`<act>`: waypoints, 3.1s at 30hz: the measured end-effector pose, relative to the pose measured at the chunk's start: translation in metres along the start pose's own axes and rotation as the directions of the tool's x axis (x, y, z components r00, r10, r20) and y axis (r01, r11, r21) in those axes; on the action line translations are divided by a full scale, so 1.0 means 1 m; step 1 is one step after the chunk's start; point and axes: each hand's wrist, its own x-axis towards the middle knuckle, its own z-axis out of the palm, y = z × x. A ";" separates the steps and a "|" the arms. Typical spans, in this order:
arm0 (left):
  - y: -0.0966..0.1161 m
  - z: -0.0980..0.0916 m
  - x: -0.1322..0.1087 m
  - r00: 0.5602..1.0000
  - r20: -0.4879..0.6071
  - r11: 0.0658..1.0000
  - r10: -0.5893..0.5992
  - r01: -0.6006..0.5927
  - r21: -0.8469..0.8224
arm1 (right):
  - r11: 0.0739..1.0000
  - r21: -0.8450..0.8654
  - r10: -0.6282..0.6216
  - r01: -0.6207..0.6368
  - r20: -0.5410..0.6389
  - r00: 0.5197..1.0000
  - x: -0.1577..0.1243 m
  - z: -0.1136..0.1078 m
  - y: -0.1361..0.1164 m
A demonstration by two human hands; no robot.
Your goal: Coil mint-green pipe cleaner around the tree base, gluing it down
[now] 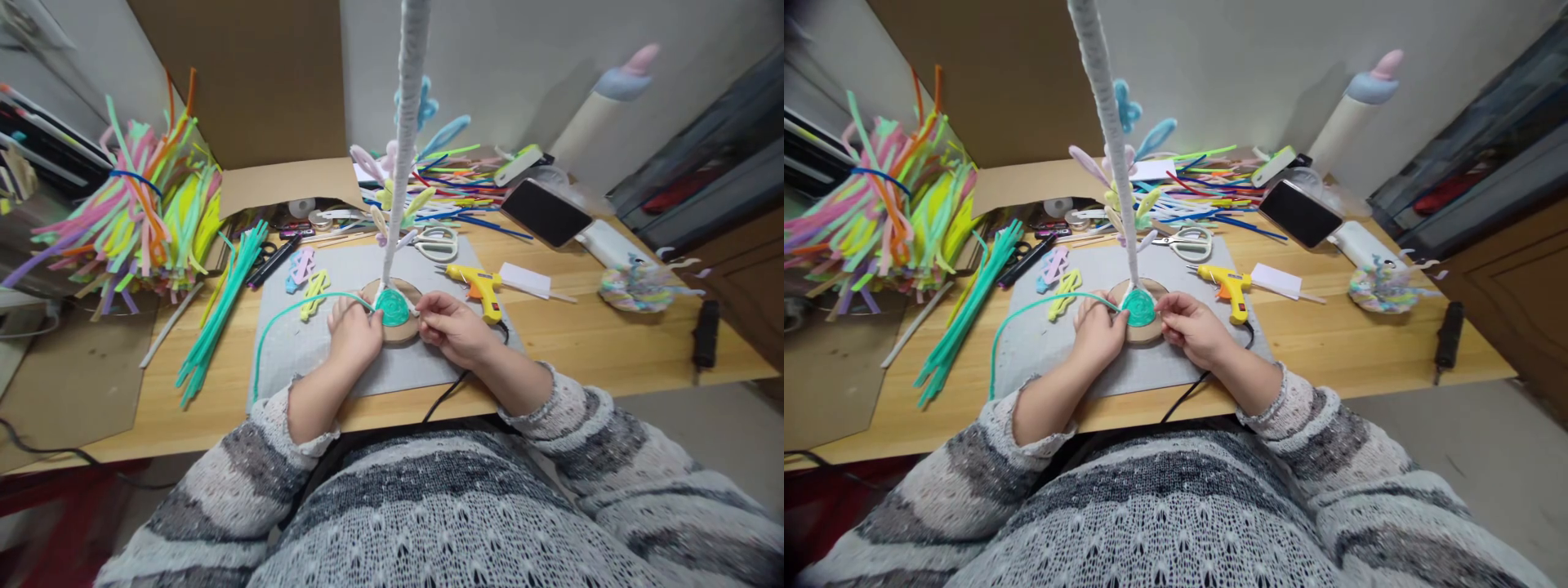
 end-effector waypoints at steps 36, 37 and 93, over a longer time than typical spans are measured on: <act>0.000 -0.001 0.000 1.000 0.001 1.000 0.004 -0.004 -0.001 | 0.183 -0.954 -0.201 0.236 0.198 0.959 0.002 -0.024 -0.019; 0.000 -0.001 0.000 1.000 0.001 1.000 0.004 -0.004 0.000 | 0.182 -0.954 -0.205 0.236 0.198 0.959 0.002 -0.024 -0.019; -0.004 0.000 0.003 1.000 0.000 0.993 0.018 -0.018 -0.116 | -0.054 -0.904 -0.058 0.423 0.426 0.903 0.014 0.013 -0.001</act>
